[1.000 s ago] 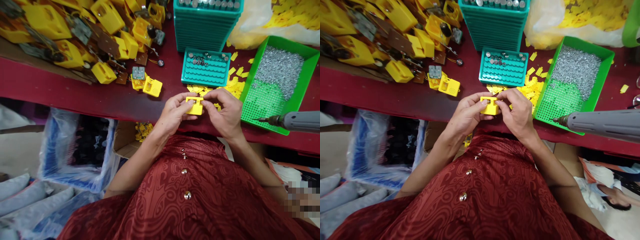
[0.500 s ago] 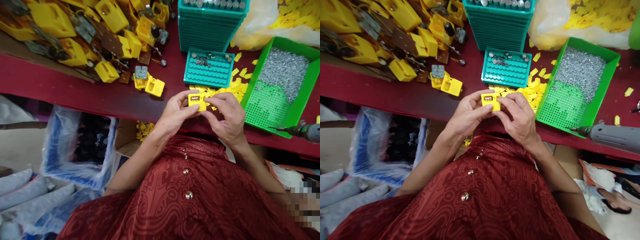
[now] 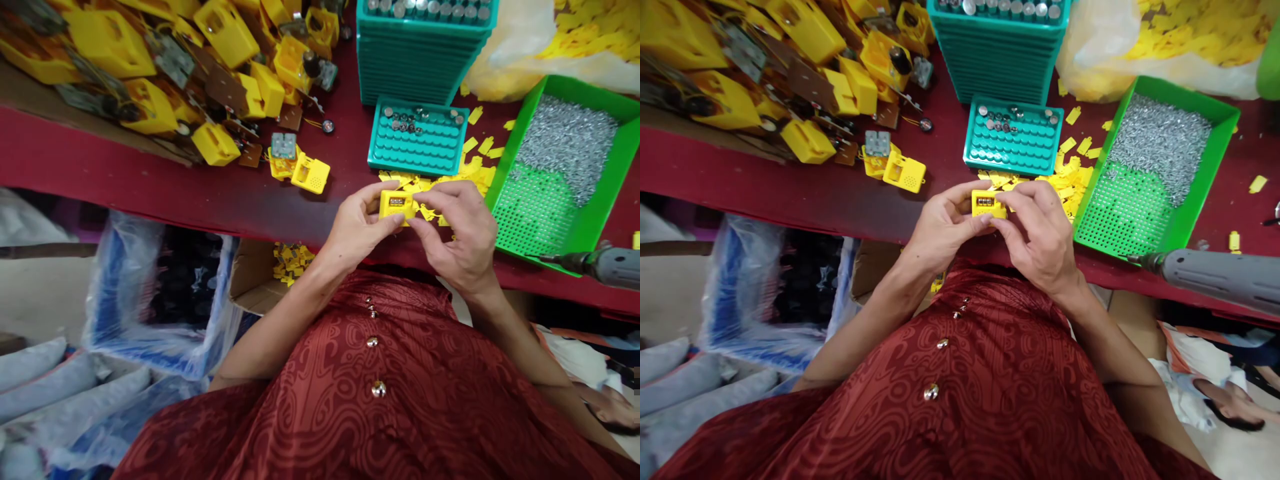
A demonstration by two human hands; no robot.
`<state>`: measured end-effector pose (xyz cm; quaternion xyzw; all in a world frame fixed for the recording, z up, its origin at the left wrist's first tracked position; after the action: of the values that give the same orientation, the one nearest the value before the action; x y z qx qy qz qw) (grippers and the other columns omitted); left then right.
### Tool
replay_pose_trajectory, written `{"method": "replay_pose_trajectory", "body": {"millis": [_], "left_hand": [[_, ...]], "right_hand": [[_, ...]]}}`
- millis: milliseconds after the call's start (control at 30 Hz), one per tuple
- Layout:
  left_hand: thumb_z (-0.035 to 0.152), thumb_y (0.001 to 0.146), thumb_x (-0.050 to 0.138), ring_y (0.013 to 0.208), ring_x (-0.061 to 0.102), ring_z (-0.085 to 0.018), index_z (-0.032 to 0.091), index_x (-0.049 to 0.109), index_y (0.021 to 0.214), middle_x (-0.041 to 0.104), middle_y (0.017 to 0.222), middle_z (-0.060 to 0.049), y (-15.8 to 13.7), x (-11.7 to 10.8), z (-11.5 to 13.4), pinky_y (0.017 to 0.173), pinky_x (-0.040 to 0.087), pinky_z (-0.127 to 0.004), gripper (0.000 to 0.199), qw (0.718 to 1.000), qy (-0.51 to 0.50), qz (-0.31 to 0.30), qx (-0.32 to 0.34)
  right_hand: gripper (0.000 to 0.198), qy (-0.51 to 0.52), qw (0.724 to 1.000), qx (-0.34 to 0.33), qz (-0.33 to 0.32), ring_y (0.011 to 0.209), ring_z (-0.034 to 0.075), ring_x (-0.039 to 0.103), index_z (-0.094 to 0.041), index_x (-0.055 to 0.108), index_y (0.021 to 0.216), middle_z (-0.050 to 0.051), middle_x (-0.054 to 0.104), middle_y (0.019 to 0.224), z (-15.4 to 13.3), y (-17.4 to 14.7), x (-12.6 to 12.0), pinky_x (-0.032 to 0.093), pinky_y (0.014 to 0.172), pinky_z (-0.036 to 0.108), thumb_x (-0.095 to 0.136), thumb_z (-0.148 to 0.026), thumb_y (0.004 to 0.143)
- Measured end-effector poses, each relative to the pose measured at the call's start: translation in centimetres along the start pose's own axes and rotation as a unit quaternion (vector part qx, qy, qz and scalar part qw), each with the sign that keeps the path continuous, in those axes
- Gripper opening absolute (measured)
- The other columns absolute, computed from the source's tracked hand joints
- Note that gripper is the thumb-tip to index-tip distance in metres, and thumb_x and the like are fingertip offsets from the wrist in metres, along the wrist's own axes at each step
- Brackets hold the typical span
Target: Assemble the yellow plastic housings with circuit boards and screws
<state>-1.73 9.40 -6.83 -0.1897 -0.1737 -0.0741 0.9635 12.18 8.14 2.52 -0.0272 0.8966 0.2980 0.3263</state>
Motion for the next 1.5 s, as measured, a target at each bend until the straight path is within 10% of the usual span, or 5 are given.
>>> {"method": "replay_pose_trajectory", "body": {"millis": [300, 1067, 1267, 1500], "left_hand": [[0.033, 0.071, 0.100, 0.122, 0.076, -0.026, 0.016, 0.074, 0.131, 0.079, 0.133, -0.013, 0.0, 0.1, 0.0, 0.108, 0.062, -0.039, 0.068, 0.999, 0.016, -0.036, 0.000], [0.043, 0.066, 0.104, 0.103, 0.079, -0.019, 0.019, 0.067, 0.132, 0.081, 0.126, -0.010, -0.2, 0.9, -2.1, 0.092, 0.065, -0.031, 0.080, 0.997, 0.006, -0.065, -0.028], [0.040, 0.071, 0.102, 0.107, 0.078, -0.018, 0.020, 0.068, 0.125, 0.080, 0.124, -0.008, -0.1, 0.7, -2.1, 0.095, 0.065, -0.029, 0.067, 0.998, -0.013, -0.056, 0.006], [0.043, 0.088, 0.086, 0.118, 0.077, -0.024, 0.022, 0.073, 0.131, 0.079, 0.131, -0.009, -0.6, 0.4, -0.4, 0.097, 0.067, -0.036, 0.050, 0.999, -0.003, -0.020, 0.031]], "right_hand": [[0.027, 0.003, 0.999, -0.035, -0.030, 0.105, 0.019, 0.066, -0.028, 0.074, 0.123, 0.007, 0.066, 0.110, 0.0, -0.6, 1.4, 0.059, 0.089, 0.039, 0.056, -0.021, 0.105], [0.023, 0.028, 0.995, -0.094, 0.010, 0.094, 0.015, 0.059, -0.023, 0.073, 0.107, 0.004, 0.059, 0.099, -0.4, -0.6, 1.4, 0.054, 0.078, 0.030, 0.055, -0.012, 0.100], [0.021, 0.081, 0.996, -0.034, 0.003, 0.100, 0.016, 0.067, -0.021, 0.068, 0.094, 0.005, 0.065, 0.101, 0.9, -0.6, 1.0, 0.059, 0.085, 0.034, 0.051, -0.008, 0.096], [0.031, 0.097, 0.992, 0.076, -0.018, 0.099, 0.020, 0.070, -0.024, 0.072, 0.126, 0.007, 0.074, 0.119, 2.5, -0.9, 1.1, 0.064, 0.088, 0.038, 0.074, -0.038, 0.097]]}}
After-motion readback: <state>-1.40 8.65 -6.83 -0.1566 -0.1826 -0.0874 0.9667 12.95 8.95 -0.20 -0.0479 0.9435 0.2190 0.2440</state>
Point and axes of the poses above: each hand's wrist, its own y-axis towards the middle knuckle, its own x-axis out of the palm, z = x × y, the point moved 10 cm from there along y, towards the middle knuckle
